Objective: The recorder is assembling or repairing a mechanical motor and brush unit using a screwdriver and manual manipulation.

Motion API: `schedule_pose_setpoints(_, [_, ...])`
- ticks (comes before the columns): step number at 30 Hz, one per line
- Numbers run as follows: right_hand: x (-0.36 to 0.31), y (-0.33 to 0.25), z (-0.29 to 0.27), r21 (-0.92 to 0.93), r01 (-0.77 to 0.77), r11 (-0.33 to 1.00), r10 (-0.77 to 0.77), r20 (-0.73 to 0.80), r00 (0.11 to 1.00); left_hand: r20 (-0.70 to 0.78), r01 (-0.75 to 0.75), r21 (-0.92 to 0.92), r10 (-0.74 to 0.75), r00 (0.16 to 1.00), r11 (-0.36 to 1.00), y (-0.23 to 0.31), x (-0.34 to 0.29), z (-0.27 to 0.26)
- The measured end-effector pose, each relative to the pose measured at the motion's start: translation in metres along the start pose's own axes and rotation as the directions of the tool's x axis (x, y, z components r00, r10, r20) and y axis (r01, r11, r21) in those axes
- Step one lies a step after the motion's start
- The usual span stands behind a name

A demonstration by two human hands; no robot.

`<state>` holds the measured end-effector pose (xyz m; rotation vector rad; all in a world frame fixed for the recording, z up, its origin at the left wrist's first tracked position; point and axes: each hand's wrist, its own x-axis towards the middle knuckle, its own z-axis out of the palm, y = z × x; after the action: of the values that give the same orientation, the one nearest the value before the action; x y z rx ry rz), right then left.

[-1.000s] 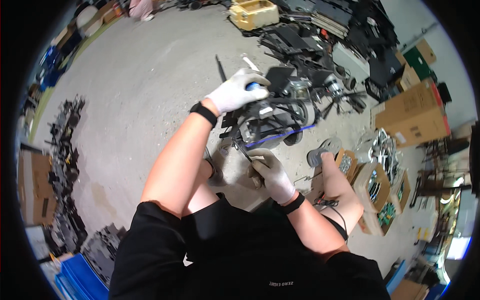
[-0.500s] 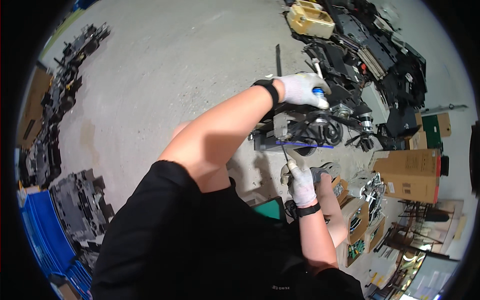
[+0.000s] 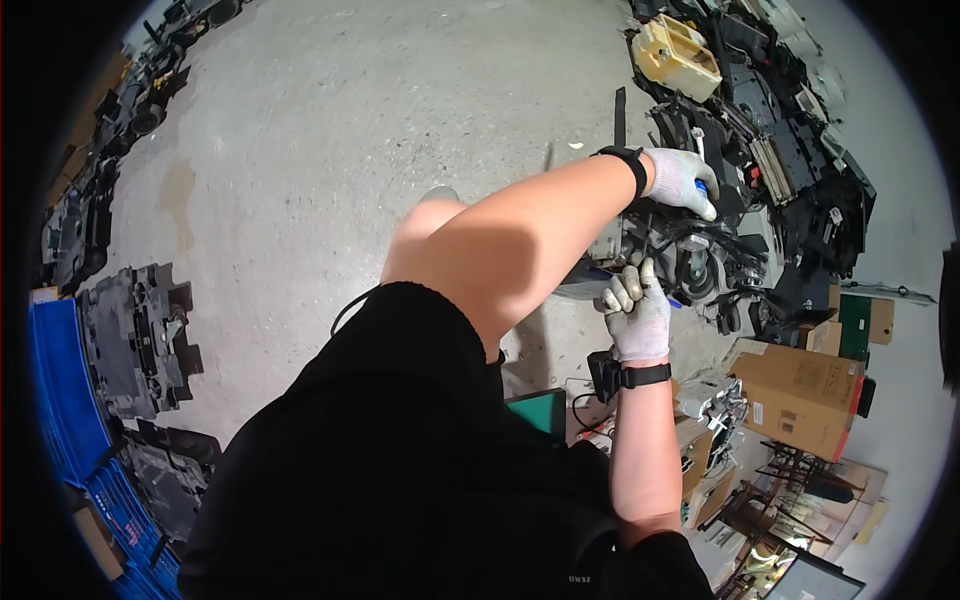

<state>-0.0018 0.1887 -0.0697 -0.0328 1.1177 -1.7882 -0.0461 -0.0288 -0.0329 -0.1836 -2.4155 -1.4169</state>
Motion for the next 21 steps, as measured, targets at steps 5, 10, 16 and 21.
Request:
schedule_pose_setpoints(5, [0.010, -0.007, -0.002, -0.021, 0.021, 1.000, -0.021, -0.014, 1.000, 0.018, 0.020, -0.016, -0.020, 1.000, 1.000, -0.002, 0.007, 0.000])
schedule_pose_setpoints(10, [0.018, -0.009, -0.005, -0.004, 0.041, 0.999, -0.041, -0.060, 0.997, 0.018, 0.008, -0.017, -0.007, 1.000, 1.000, -0.004, 0.008, 0.000])
schedule_pose_setpoints(16, [0.013, -0.005, 0.001, -0.028, 0.059, 0.998, -0.061, -0.066, 0.996, 0.007, 0.004, 0.012, -0.004, 1.000, 1.000, -0.005, 0.011, 0.000])
schedule_pose_setpoints(21, [0.015, -0.005, -0.003, -0.010, 0.057, 0.998, -0.058, -0.078, 0.995, -0.010, 0.004, 0.036, -0.004, 1.000, 0.999, -0.005, 0.012, 0.001])
